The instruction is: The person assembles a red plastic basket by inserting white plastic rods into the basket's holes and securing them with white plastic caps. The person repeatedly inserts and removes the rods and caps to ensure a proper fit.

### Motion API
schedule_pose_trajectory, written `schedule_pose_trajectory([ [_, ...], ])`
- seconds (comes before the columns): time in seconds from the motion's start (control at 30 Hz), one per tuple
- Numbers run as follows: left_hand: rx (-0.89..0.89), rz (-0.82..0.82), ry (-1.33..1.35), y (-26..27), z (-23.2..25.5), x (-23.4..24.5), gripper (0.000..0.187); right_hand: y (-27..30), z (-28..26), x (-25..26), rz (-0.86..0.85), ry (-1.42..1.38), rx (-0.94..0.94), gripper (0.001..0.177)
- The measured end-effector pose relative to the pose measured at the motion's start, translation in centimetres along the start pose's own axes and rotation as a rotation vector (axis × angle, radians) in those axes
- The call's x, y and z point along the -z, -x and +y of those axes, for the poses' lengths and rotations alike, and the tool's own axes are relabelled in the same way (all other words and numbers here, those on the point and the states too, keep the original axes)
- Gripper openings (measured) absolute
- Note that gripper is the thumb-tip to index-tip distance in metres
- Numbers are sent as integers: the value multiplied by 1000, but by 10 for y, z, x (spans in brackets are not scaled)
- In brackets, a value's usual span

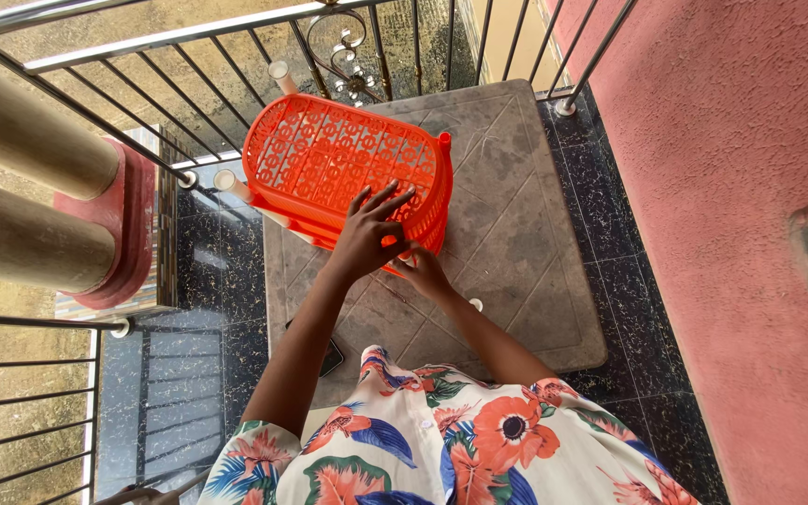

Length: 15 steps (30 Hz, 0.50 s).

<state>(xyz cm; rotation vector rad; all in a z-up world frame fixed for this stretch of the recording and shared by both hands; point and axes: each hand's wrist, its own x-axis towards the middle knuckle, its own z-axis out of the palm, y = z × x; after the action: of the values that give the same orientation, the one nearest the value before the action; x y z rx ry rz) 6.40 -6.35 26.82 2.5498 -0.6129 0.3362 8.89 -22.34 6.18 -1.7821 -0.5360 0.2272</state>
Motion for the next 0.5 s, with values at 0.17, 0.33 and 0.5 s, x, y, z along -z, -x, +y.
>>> schedule_pose_trajectory([
  [0.17, 148, 157, 23, 5, -20, -3, 27, 8, -23, 9, 23, -54, -66, 40],
  [0.33, 330, 240, -286, 7, -68, 19, 65, 10, -42, 11, 210, -212, 93, 37],
  [0.5, 454, 299, -580, 22, -95, 51, 64, -6, -12, 12, 217, -228, 44, 36],
])
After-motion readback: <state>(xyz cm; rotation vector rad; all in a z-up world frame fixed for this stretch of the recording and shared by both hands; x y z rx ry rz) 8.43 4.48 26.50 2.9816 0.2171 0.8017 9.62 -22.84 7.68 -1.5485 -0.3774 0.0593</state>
